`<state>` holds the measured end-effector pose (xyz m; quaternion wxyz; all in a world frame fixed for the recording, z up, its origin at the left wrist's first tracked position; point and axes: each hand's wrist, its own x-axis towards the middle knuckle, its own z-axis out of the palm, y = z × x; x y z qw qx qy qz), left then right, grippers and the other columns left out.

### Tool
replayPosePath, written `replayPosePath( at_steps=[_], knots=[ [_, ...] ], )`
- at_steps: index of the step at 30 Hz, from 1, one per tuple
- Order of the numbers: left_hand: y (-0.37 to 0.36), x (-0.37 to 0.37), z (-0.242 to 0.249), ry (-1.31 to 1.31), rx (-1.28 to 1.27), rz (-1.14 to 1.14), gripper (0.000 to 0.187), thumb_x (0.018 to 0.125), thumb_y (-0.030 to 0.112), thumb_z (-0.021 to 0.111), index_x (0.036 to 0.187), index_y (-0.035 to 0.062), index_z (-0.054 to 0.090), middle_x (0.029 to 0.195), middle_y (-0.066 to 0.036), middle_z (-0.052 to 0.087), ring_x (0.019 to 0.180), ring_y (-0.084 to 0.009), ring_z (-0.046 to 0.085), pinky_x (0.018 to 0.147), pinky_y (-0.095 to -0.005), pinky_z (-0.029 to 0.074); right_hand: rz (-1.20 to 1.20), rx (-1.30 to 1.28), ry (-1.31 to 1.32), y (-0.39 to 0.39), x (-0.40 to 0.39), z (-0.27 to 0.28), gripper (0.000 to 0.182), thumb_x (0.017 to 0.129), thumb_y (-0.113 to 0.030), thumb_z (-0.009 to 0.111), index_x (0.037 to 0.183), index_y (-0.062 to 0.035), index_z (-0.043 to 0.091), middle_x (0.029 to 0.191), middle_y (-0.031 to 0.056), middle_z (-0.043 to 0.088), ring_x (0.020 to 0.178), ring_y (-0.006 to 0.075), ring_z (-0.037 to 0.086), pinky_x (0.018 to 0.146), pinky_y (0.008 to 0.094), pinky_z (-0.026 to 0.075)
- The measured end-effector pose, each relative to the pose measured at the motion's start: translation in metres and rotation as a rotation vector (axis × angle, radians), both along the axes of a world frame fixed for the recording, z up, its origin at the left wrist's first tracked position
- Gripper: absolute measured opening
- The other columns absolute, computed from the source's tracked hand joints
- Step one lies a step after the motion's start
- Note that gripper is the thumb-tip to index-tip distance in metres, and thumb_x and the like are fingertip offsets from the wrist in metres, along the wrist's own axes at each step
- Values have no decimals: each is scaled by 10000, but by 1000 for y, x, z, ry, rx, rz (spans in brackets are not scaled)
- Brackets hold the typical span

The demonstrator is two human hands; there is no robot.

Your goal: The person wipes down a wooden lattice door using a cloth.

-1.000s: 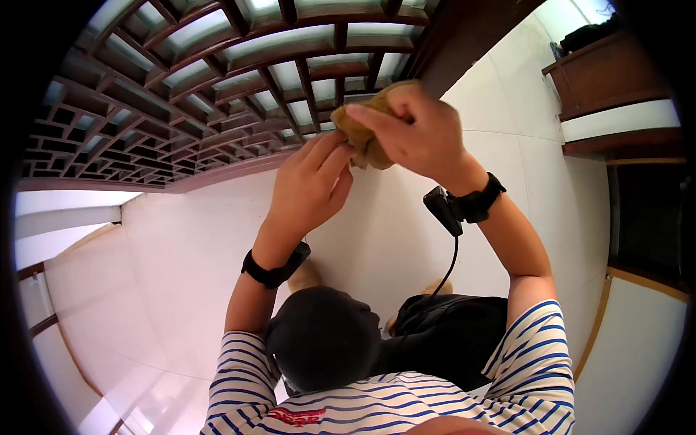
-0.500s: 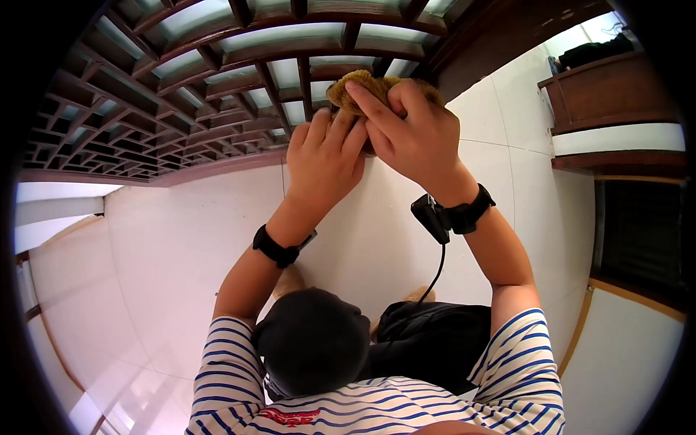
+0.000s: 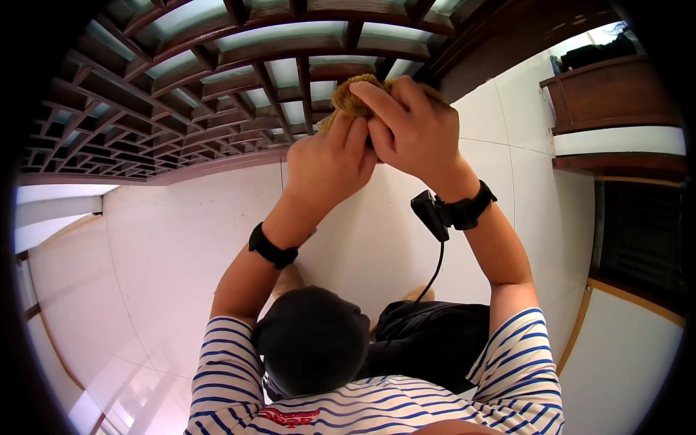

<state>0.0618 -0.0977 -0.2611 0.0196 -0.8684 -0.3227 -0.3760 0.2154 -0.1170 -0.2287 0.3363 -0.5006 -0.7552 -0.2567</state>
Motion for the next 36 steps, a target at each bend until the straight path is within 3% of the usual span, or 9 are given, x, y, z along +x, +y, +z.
replayPosePath(
  at_steps=[3,9,11,19,21,23,27,29,36],
  knots=[
    [0,-2,4,-4,-60,-27,161,717,164,639,827,107,536,803,-14,564,536,-172,577,421,-289,434,27,-86,34,-5,0,3,397,694,-84,623,1080,-163,669,712,12,483,546,157,504,464,273,467],
    [-3,-2,12,-41,-110,-44,175,736,182,632,862,102,542,818,-24,570,543,-199,588,426,-307,450,157,-113,88,0,10,5,405,685,-117,631,1082,-196,631,748,1,534,552,179,551,466,286,460],
    [-4,-3,11,-17,-136,-38,258,738,178,664,956,75,569,897,-46,623,519,-228,592,430,-319,452,181,-171,113,-3,13,10,416,680,-115,634,1088,-197,629,749,4,543,573,188,563,481,291,468],
    [-15,-7,7,20,-150,-25,168,780,163,622,907,79,552,861,-42,598,539,-234,598,434,-335,456,289,-239,178,-5,23,4,416,666,-110,642,1072,-197,636,759,9,571,608,213,582,511,307,485],
    [-19,-10,0,25,-146,-35,143,789,175,614,867,84,535,849,-43,579,547,-240,600,435,-341,466,310,-355,194,-8,26,2,426,652,-63,637,1066,-158,660,854,45,635,656,245,611,571,311,531],
    [-25,-17,-9,39,-323,-97,158,796,146,599,932,72,568,912,-43,612,551,-253,601,449,-354,475,291,-363,114,-11,26,-6,415,650,-67,636,1054,-161,663,847,41,628,649,239,609,565,309,527],
    [-33,-23,-35,89,-356,-66,257,801,104,603,1055,66,597,976,-51,643,591,-254,622,476,-355,474,277,-302,-37,-13,25,-29,308,704,-136,627,1009,-181,637,767,-8,558,554,201,568,492,311,486],
    [-34,-25,-43,72,-364,-91,352,791,105,585,1141,63,598,1106,-66,630,586,-259,612,483,-361,494,271,-302,-76,-14,25,-34,302,710,-142,626,1010,-179,634,769,-10,554,550,197,566,487,309,481],
    [-27,-23,-42,27,-339,-77,331,797,80,595,1126,36,600,1169,-75,610,564,-252,601,480,-341,472,207,-200,-126,-14,23,-27,331,704,-157,640,1034,-172,624,733,-19,527,508,164,536,467,281,456]
  ],
)
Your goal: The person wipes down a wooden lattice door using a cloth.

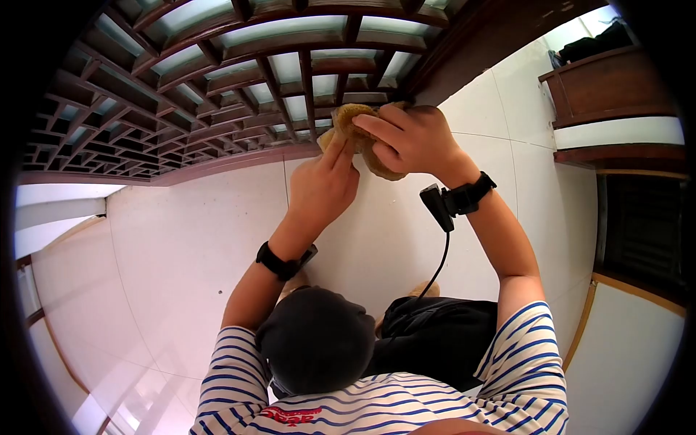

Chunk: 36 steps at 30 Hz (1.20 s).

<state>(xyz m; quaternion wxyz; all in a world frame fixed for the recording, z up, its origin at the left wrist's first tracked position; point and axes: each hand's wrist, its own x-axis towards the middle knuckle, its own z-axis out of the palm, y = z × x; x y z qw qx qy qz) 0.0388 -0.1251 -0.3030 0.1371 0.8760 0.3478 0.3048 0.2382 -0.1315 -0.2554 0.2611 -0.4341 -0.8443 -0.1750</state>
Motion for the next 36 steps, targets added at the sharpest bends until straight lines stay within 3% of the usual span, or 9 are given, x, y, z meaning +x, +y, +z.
replayPosePath(
  at_steps=[8,11,20,26,28,29,32,34,36],
  knots=[
    [20,13,10,-56,349,5,269,740,108,628,998,35,652,1189,-53,625,587,-187,610,472,-290,476,-14,55,118,2,-2,3,324,712,-176,634,1034,-141,615,723,-14,537,500,170,532,457,277,443],
    [19,13,4,75,226,59,252,734,122,634,972,44,661,1215,-45,627,541,-182,593,452,-279,467,-54,13,38,1,-3,-5,320,715,-172,630,1030,-122,599,738,-9,557,505,176,540,452,278,444],
    [27,22,2,47,276,79,261,734,166,632,961,39,657,1294,-60,586,493,-200,574,445,-290,467,-111,-26,109,3,-6,-7,340,706,-158,633,1037,-103,580,767,1,588,545,183,580,454,286,466],
    [27,19,8,32,264,66,218,745,164,633,924,40,646,1299,-49,574,495,-204,576,447,-296,467,-166,-17,182,-5,3,-8,435,663,-198,706,1072,-111,586,942,35,571,578,197,587,494,289,500],
    [28,19,10,30,268,67,212,745,159,637,921,40,644,1293,-46,574,501,-204,580,449,-297,469,-247,71,335,-10,7,-4,440,633,-141,766,1023,-58,580,1081,128,498,702,250,619,561,320,548],
    [27,19,10,26,273,69,206,744,153,640,917,41,643,1287,-43,574,506,-204,584,450,-298,471,-268,35,356,-14,9,-3,512,631,-77,809,1043,-31,507,1155,142,386,734,224,605,572,308,552],
    [28,20,8,0,268,67,204,743,146,646,918,41,643,1284,-41,571,517,-201,590,453,-299,473,-190,132,659,-10,18,-28,472,583,-100,867,906,-14,533,1159,116,341,715,197,597,528,309,527],
    [28,21,8,-17,277,66,196,742,141,644,911,41,644,1283,-45,572,521,-199,592,454,-297,473,-173,108,625,-13,25,-30,597,580,-63,896,984,-1,461,1190,129,302,728,177,600,539,273,536],
    [28,22,9,-29,284,65,189,742,137,642,904,40,645,1283,-49,572,526,-197,595,455,-296,474,-158,129,852,-12,26,-28,761,601,-104,911,1122,-17,363,1173,129,306,701,167,601,551,230,541]
  ],
)
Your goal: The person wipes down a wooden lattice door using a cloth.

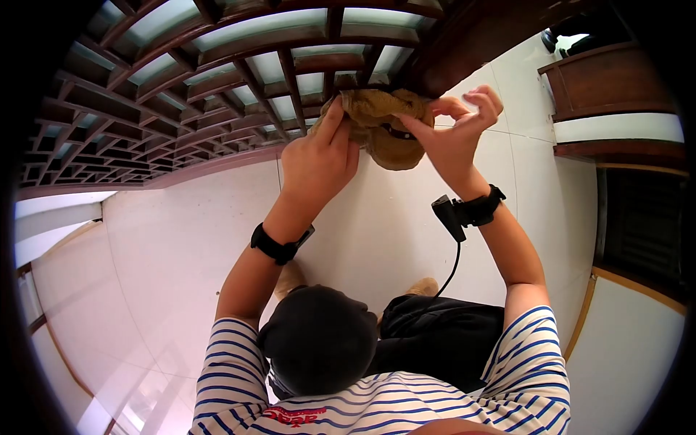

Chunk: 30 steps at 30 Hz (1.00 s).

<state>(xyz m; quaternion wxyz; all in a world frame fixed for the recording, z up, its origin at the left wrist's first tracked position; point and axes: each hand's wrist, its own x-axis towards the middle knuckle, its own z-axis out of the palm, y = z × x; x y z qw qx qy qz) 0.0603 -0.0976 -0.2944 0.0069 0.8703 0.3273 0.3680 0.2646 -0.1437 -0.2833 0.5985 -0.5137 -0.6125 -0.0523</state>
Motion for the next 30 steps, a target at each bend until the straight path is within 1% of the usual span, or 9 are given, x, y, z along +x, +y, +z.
replayPosePath(
  at_steps=[1,2,4,6,8,9,18,21,30],
  knots=[
    [-1,0,0,-3,-17,11,217,743,112,635,947,46,666,1253,-34,593,520,-194,600,463,-296,480,-24,-21,-80,2,8,-1,938,621,-139,913,1268,-11,246,1309,171,289,675,166,620,572,225,552],
    [-2,0,0,-6,-34,21,256,744,88,628,991,51,687,1223,-19,614,514,-192,604,472,-296,486,-26,-22,-79,-1,5,5,938,621,-139,913,1268,-11,246,1309,171,289,675,166,620,572,225,552],
    [-4,3,-1,-14,-18,24,194,735,108,627,912,44,676,1233,-38,609,520,-192,601,465,-293,481,6,-326,265,-6,-2,24,1019,630,-164,910,1346,25,209,1466,211,210,677,174,646,593,238,559],
    [-5,7,-1,-24,-1,29,145,726,128,626,834,37,664,1243,-57,603,526,-192,598,458,-290,477,-71,-455,247,-5,0,23,921,663,-190,891,1355,21,322,1384,213,450,675,150,665,601,239,554],
    [-7,12,-1,-69,-97,17,117,718,126,622,764,33,676,1198,-66,630,537,-210,606,469,-306,485,-17,-643,140,-5,-2,27,668,686,-220,873,1206,-2,515,989,126,686,635,131,664,576,230,537],
    [-7,14,-1,-68,-96,14,117,718,126,622,764,33,676,1198,-66,630,537,-210,606,469,-306,485,-30,-517,130,-4,-4,24,533,697,-219,861,1111,-25,587,745,57,691,595,124,657,558,236,530],
    [11,23,-5,-371,-366,-245,109,719,83,623,647,8,654,1116,-107,654,639,-284,633,565,-343,513,20,-550,98,-5,0,25,555,696,-220,860,1121,-17,567,836,75,694,563,136,637,528,249,512],
    [12,17,-3,-336,-364,-284,114,733,90,617,656,18,658,1133,-112,643,669,-286,638,561,-342,509,-12,-564,40,-5,2,22,581,690,-218,861,1143,-13,560,853,84,691,553,149,629,527,262,508],
    [-17,12,-10,9,-99,-74,94,741,120,633,699,37,644,1234,-52,596,520,-232,605,458,-352,484,-11,-609,5,-5,3,22,701,671,-202,855,1248,-16,504,866,119,654,592,209,642,553,309,526]
  ],
)
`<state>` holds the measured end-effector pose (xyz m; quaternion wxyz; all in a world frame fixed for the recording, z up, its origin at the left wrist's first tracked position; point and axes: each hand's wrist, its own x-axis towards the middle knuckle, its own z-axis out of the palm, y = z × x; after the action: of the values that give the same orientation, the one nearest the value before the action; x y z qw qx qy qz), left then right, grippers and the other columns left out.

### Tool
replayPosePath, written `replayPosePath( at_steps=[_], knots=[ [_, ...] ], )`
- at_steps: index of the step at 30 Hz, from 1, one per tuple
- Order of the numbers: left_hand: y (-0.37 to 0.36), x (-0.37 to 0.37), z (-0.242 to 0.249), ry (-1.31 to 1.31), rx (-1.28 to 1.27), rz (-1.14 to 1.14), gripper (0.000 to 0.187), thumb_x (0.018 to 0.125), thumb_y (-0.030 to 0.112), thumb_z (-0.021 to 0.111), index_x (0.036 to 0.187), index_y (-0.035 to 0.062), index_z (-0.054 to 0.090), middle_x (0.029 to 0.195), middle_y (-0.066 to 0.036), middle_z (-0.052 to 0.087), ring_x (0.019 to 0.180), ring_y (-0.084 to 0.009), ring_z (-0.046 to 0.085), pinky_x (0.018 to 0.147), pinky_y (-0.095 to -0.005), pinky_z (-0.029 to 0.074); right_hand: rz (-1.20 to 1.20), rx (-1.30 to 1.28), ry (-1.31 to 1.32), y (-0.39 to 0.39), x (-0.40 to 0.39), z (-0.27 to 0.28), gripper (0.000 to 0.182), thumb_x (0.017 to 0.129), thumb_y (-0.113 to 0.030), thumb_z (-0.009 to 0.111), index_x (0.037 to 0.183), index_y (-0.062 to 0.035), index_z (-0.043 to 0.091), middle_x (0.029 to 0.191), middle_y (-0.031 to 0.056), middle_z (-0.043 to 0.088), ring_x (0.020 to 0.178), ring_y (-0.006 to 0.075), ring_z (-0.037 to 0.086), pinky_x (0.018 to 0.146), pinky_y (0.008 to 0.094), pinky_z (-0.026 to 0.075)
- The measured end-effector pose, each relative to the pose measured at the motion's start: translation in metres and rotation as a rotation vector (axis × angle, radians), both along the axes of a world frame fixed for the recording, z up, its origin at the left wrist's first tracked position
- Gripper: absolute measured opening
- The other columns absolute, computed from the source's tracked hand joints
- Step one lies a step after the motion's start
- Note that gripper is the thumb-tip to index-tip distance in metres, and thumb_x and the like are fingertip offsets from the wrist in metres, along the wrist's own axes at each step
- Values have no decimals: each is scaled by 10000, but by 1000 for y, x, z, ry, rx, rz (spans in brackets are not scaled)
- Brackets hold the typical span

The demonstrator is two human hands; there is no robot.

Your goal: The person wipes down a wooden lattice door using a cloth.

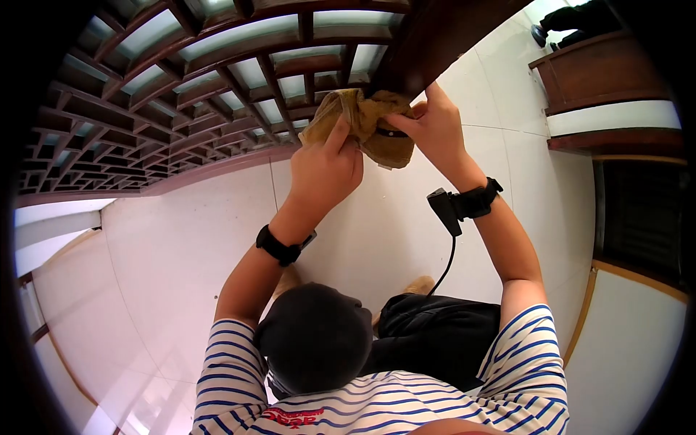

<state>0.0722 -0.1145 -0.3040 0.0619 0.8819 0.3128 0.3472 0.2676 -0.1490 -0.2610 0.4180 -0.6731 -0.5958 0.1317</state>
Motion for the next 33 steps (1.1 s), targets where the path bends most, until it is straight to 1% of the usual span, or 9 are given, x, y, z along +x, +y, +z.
replayPosePath(
  at_steps=[10,11,15,18,23,28,30,31,33],
  knots=[
    [-10,-11,-15,6,-139,-41,80,765,127,622,795,75,675,1251,-68,568,578,-255,618,482,-369,485,-85,-65,-32,-5,-12,5,842,685,-126,824,1365,-20,338,865,119,655,585,167,620,554,292,516],
    [-11,-11,-12,-11,-150,-48,91,768,128,623,819,83,683,1254,-69,564,600,-259,626,497,-375,493,-60,-110,100,-5,-14,12,828,678,-175,816,1343,17,360,1005,204,627,637,261,644,608,362,536],
    [-5,-11,-3,-21,-76,-61,106,736,145,656,823,89,683,1212,-68,579,742,-249,658,547,-379,521,-73,-120,169,-6,-18,15,773,694,-161,792,1320,13,375,1013,206,622,638,260,639,605,364,528],
    [9,-13,0,-112,34,-59,55,711,111,664,764,109,677,1176,-107,617,612,-253,637,512,-351,495,-70,-126,231,-3,-28,25,813,705,-135,788,1361,7,329,1099,187,581,663,232,613,611,337,518],
    [13,-17,12,15,-26,139,21,736,108,657,734,87,661,1172,-38,642,548,-239,616,484,-337,482,47,44,648,-4,-49,21,786,814,-71,709,1406,-33,194,1243,151,473,956,179,571,765,303,528],
    [3,-17,25,-108,-129,154,54,767,98,633,772,70,679,1210,-35,645,569,-266,631,492,-350,488,-52,-156,1005,-7,-50,40,763,831,-18,679,1395,-47,167,1307,140,408,1178,192,445,918,316,474],
    [5,-18,18,-136,-117,128,67,770,94,628,793,66,685,1212,-50,645,582,-273,639,499,-357,494,-128,-109,748,-6,-51,27,649,830,-18,687,1333,-59,280,1303,106,401,1168,164,435,931,284,449],
    [4,-17,15,-94,-135,131,68,770,93,629,796,65,684,1209,-58,645,584,-278,639,502,-357,497,-38,-92,774,-6,-48,23,817,835,-40,670,1422,-41,102,1391,161,345,1280,240,337,1074,339,321],
    [5,-13,26,-9,-164,141,77,766,89,629,809,68,689,1200,-84,645,589,-286,643,508,-357,503,-51,-123,416,-9,-42,14,956,841,-95,665,1448,34,-63,1455,234,272,1322,277,318,1088,349,300]
  ],
)
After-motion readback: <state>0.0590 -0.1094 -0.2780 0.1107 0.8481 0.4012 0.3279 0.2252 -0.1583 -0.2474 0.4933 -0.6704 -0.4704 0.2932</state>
